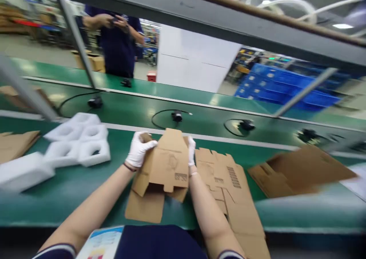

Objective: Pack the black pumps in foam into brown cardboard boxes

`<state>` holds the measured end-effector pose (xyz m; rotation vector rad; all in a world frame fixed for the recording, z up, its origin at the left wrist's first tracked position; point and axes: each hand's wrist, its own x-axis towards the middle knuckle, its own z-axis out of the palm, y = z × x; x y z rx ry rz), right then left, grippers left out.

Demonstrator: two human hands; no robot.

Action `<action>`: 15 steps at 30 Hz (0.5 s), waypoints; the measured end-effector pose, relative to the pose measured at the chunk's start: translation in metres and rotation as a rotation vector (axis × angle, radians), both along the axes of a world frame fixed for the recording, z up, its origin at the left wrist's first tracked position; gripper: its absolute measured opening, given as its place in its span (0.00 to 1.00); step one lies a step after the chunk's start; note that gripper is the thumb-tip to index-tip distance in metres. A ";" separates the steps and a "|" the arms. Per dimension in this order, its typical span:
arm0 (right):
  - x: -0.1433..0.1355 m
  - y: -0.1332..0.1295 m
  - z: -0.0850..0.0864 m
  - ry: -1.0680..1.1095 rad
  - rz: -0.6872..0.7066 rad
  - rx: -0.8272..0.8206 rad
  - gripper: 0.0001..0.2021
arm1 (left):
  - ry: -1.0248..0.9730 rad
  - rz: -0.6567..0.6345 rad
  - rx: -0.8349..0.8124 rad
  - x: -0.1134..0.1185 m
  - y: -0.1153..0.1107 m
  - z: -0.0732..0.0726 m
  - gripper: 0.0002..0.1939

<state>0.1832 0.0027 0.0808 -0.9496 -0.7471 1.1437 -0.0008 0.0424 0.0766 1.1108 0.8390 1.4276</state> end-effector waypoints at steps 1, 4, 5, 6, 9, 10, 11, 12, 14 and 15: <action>-0.003 -0.006 -0.007 0.077 0.024 -0.029 0.25 | -0.027 -0.065 -0.009 0.001 -0.003 -0.004 0.31; -0.011 -0.018 -0.026 0.099 -0.040 -0.042 0.23 | 0.034 -0.208 -0.049 -0.003 0.000 -0.010 0.28; -0.013 -0.022 -0.029 0.032 -0.045 -0.016 0.23 | 0.082 -0.254 -0.060 -0.007 0.002 -0.009 0.28; -0.014 -0.027 -0.029 -0.049 -0.012 0.011 0.23 | 0.127 -0.310 -0.069 -0.011 0.003 -0.007 0.27; -0.012 -0.043 -0.014 -0.270 0.289 0.039 0.24 | 0.211 -0.445 -0.067 -0.027 -0.004 0.009 0.26; -0.010 -0.049 -0.006 -0.316 0.391 0.040 0.25 | 0.224 -0.468 -0.052 -0.033 -0.012 0.017 0.26; -0.009 -0.055 0.002 -0.353 0.461 0.044 0.26 | 0.254 -0.493 -0.019 -0.039 -0.022 0.024 0.27; -0.008 -0.060 0.009 -0.403 0.507 0.052 0.25 | 0.309 -0.503 0.024 -0.044 -0.033 0.032 0.27; -0.007 -0.070 0.019 -0.527 0.513 0.067 0.23 | 0.465 -0.505 0.086 -0.052 -0.056 0.045 0.26; -0.007 -0.073 0.022 -0.581 0.483 0.075 0.23 | 0.545 -0.499 0.091 -0.054 -0.065 0.049 0.24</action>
